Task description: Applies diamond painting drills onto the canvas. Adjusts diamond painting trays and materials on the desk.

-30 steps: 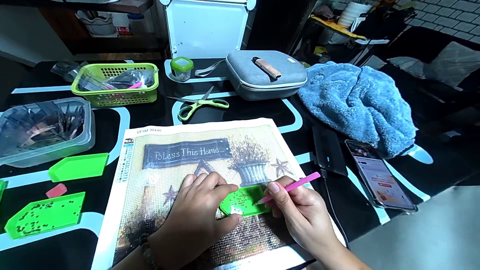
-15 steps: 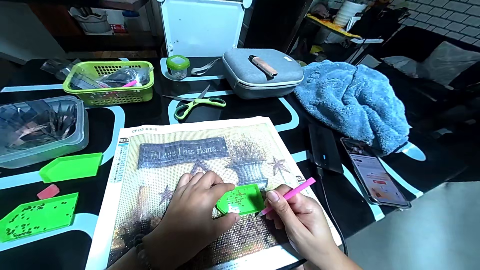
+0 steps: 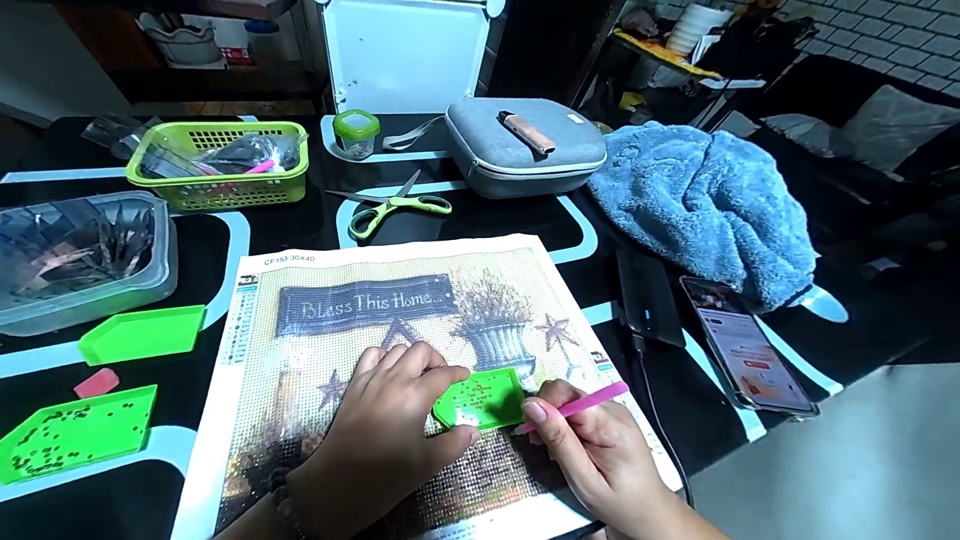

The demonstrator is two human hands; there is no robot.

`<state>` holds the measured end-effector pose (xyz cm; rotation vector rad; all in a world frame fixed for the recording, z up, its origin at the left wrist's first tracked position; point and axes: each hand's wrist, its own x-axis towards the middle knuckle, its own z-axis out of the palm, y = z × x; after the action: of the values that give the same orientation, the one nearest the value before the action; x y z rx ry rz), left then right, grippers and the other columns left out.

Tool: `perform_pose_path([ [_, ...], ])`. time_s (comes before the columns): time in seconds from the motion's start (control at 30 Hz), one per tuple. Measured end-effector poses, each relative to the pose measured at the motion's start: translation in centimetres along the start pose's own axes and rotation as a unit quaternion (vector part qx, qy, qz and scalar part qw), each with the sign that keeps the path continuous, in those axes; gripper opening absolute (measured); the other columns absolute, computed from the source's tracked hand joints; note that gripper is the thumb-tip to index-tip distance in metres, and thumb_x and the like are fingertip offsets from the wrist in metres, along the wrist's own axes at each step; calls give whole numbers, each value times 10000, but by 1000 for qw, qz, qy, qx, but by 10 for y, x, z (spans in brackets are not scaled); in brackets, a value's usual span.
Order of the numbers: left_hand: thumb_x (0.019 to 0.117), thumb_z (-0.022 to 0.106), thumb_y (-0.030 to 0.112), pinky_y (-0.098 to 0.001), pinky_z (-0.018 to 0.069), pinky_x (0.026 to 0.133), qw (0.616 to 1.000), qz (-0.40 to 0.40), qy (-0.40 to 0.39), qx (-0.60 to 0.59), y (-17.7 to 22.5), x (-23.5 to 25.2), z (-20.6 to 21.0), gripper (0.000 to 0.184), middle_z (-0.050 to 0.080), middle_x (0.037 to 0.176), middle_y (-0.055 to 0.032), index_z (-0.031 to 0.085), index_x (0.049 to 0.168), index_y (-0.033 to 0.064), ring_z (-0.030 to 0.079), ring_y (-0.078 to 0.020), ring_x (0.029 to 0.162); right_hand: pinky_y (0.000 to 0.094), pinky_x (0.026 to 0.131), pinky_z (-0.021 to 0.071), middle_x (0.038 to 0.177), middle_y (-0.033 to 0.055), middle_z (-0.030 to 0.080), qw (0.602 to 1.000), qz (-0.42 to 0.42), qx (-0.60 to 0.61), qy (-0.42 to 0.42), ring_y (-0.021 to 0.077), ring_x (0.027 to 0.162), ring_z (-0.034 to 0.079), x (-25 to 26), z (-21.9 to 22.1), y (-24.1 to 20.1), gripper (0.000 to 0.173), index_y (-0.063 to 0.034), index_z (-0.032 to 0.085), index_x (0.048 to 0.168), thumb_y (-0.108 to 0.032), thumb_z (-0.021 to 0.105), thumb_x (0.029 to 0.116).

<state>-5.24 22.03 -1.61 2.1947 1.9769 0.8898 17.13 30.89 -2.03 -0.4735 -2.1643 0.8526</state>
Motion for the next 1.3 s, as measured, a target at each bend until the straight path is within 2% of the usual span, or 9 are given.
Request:
perform_pose_path([
  [0.2, 825, 636, 583, -369, 455, 802, 1000, 0, -1, 0, 0, 0, 0, 433, 689, 949, 111, 786, 1117, 300, 627, -77, 859, 98, 607, 497, 768, -29, 649, 996, 13, 74, 42, -55, 675, 604, -1, 2, 1, 308, -69, 618, 938, -273, 463, 1110],
  [0.47, 822, 637, 581, -366, 455, 799, 1000, -2, -1, -1, 1, 1, 0, 430, 683, 942, 112, 787, 1112, 301, 625, -74, 856, 128, 595, 493, 735, 8, 611, 999, -6, 31, 12, -18, 647, 588, -1, 3, 2, 309, -51, 602, 937, -274, 471, 1108],
  [0.6, 821, 643, 582, -371, 455, 802, 1000, 0, -3, -1, 0, 1, -1, 432, 683, 942, 105, 787, 1112, 298, 624, -79, 849, 116, 581, 508, 748, -41, 653, 994, 43, 92, 39, -42, 645, 606, 2, -1, 2, 315, -78, 642, 916, -266, 477, 1106],
  [0.7, 819, 634, 591, -365, 457, 794, 1000, 2, 0, 5, 1, 0, 0, 440, 686, 945, 106, 787, 1113, 301, 627, -79, 849, 104, 554, 487, 722, -69, 634, 991, 54, 99, 69, -57, 615, 583, 2, 0, 1, 314, -103, 634, 886, -271, 482, 1104],
  [1.17, 814, 637, 589, -364, 455, 796, 1000, 2, 6, -1, 0, 0, 1, 438, 683, 939, 111, 789, 1106, 300, 623, -72, 844, 125, 603, 498, 725, 4, 615, 999, 6, 51, 20, -24, 652, 596, 0, 3, 3, 329, -46, 597, 906, -276, 474, 1107],
  [1.23, 811, 646, 584, -380, 459, 800, 1000, 2, 2, -7, 0, 1, 0, 437, 689, 952, 101, 789, 1104, 293, 631, -83, 855, 126, 594, 504, 728, -5, 627, 998, 22, 61, 25, -24, 653, 606, 0, 2, 2, 338, -49, 615, 899, -273, 473, 1108],
  [1.3, 813, 653, 578, -391, 460, 812, 1000, -1, -1, -12, 0, 1, -1, 434, 692, 962, 93, 787, 1110, 291, 635, -89, 864, 121, 567, 509, 740, -51, 660, 992, 67, 92, 56, -36, 638, 615, 3, 0, 1, 328, -90, 653, 891, -273, 483, 1103],
])
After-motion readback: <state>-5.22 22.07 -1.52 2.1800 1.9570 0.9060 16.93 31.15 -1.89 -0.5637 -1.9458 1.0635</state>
